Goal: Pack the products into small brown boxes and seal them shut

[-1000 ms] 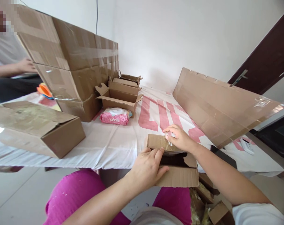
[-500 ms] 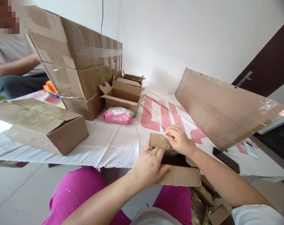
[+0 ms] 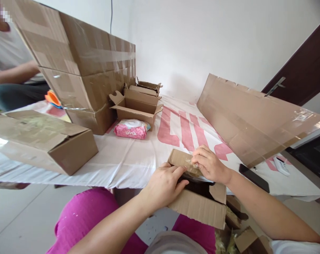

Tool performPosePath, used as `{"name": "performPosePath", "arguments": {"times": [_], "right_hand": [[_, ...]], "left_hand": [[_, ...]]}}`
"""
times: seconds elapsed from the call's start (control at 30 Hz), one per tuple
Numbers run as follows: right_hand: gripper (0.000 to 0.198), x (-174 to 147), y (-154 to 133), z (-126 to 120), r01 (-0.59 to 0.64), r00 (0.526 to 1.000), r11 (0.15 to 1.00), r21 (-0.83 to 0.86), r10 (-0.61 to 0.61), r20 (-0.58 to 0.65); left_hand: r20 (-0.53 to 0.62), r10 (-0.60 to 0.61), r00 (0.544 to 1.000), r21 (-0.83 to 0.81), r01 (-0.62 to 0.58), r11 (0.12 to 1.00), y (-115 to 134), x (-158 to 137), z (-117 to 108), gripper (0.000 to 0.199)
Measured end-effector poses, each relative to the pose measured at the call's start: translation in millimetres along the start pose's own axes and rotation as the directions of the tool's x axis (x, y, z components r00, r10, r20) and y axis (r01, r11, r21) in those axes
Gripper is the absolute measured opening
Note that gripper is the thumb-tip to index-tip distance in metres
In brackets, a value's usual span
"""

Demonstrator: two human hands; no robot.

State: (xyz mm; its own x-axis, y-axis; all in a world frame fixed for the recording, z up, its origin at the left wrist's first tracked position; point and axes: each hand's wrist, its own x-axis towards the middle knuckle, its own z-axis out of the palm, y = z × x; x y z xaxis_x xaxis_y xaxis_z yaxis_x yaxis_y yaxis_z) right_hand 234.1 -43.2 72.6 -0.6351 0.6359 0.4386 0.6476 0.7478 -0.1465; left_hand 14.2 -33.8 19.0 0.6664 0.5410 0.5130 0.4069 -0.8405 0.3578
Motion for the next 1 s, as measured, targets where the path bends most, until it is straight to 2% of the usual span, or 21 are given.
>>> {"name": "performPosePath", "arguments": {"times": [0.23,0.4,0.57,0.83,1.0], "right_hand": [[0.019,-5,-4,-10,-0.024,0.995,0.998,0.052,0.019,0.102],[0.020,-13,-4,-15,-0.045,0.990,0.998,0.049,0.038,0.135],[0.017,-16,-4,-16,-0.075,0.993,0.990,0.120,0.064,0.095],[0.016,-17,0,-11,-0.018,0.998,0.980,0.200,0.007,0.054],[0.016,-15,-3,-9,-0.066,0.996,0.971,0.228,0.051,0.070]], "left_hand": [[0.023,-0.051,0.998,0.035,0.050,0.998,-4,0,3,0.025],[0.005,-0.001,1.000,0.024,0.000,1.000,-7,1,3,0.025],[-0.005,0.030,1.000,0.020,-0.030,0.999,-9,2,5,0.026],[-0.014,0.055,0.998,0.020,-0.055,0.998,-8,3,6,0.023],[-0.027,0.070,0.997,0.016,-0.070,0.997,-7,3,7,0.022]]}}
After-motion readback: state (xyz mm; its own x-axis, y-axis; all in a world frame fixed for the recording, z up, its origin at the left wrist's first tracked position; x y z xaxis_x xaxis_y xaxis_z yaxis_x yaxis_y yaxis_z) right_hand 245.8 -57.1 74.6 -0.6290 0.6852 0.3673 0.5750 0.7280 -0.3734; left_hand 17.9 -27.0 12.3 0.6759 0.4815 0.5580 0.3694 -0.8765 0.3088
